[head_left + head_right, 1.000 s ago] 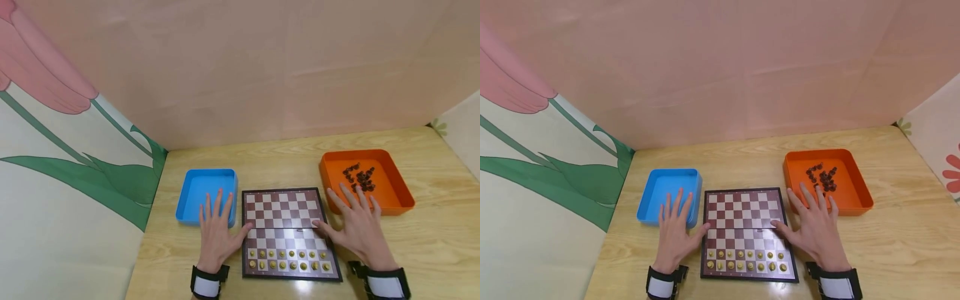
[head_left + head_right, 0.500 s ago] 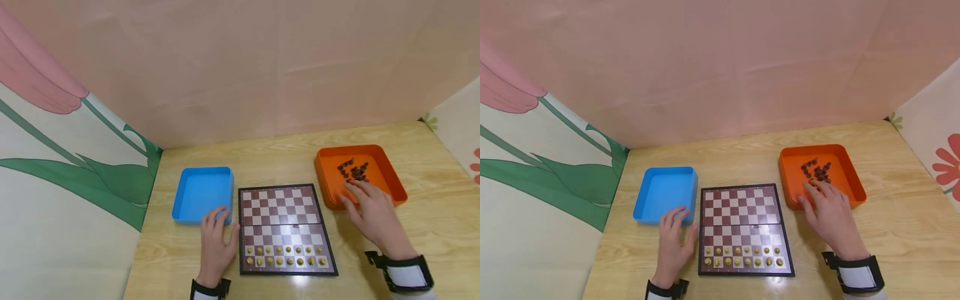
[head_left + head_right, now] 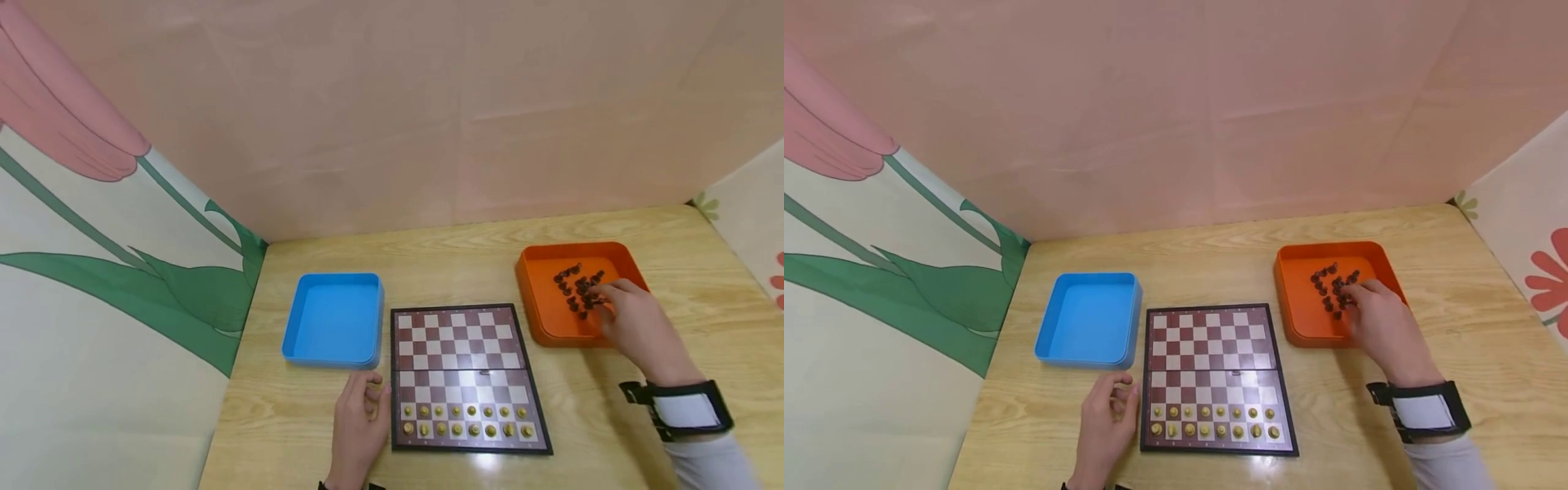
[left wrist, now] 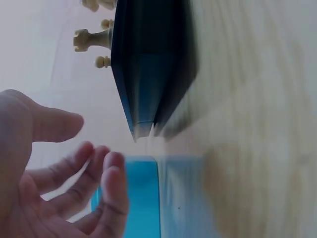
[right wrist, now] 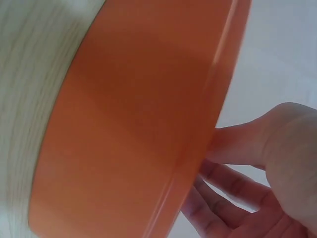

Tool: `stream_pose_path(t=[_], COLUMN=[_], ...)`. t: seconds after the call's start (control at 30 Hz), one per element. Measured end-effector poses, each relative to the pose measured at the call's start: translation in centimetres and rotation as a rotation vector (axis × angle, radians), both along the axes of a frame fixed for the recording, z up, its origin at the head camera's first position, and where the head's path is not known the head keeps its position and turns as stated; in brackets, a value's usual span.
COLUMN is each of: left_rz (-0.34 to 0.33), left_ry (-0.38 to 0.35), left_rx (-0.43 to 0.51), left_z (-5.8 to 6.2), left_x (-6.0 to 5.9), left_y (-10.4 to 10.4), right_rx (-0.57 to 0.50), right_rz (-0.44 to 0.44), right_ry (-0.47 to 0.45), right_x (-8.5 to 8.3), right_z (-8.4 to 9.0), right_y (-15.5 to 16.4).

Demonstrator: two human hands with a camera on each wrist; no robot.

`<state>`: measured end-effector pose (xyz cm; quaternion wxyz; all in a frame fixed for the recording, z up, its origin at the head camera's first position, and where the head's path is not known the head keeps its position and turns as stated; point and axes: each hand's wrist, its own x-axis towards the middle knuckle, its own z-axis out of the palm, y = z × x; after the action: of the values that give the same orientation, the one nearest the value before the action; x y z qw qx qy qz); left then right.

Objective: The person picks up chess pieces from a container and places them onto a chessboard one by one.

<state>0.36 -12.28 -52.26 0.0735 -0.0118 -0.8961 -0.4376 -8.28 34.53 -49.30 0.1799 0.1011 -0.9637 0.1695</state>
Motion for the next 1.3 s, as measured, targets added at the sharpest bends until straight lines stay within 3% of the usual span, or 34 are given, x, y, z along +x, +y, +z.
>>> stream_pose_path(t=[0.13, 0.33, 0.53, 0.8, 1.07, 1.3], left_rz=[0.005, -0.016, -0.044, -0.098, -0.107, -0.149], left_ry=[-0.14, -0.268, -0.321, -0.356, -0.367, -0.409], left_rx=[0.086, 0.126, 0.127, 0.198, 0.226, 0.264], left_z=[-0.3, -0.5, -0.8, -1.0, -0.9, -0.9], left_x=[-0.1, -0.4, -0.7, -0.7, -0.8, -0.8], left_y=[-0.3, -0.5, -0.5, -0.4, -0.5, -0.8], right_rx=[0.024, 0.021, 0.035, 0.018, 0.038, 0.024], right_rz=[0.038, 0.019, -0.003, -0.035, -0.019, 0.054], right_ry=[-0.022, -0.174, -0.271, -0.365, -0.278, -0.185], right_x=[-1.0, -1.9, -2.2, -2.0, -1.9, -1.2], right_z=[0.0, -0.1, -0.3, -0.4, 0.2, 2.0], right_y=[0.6, 0.2, 0.0, 0.3, -0.2, -2.0])
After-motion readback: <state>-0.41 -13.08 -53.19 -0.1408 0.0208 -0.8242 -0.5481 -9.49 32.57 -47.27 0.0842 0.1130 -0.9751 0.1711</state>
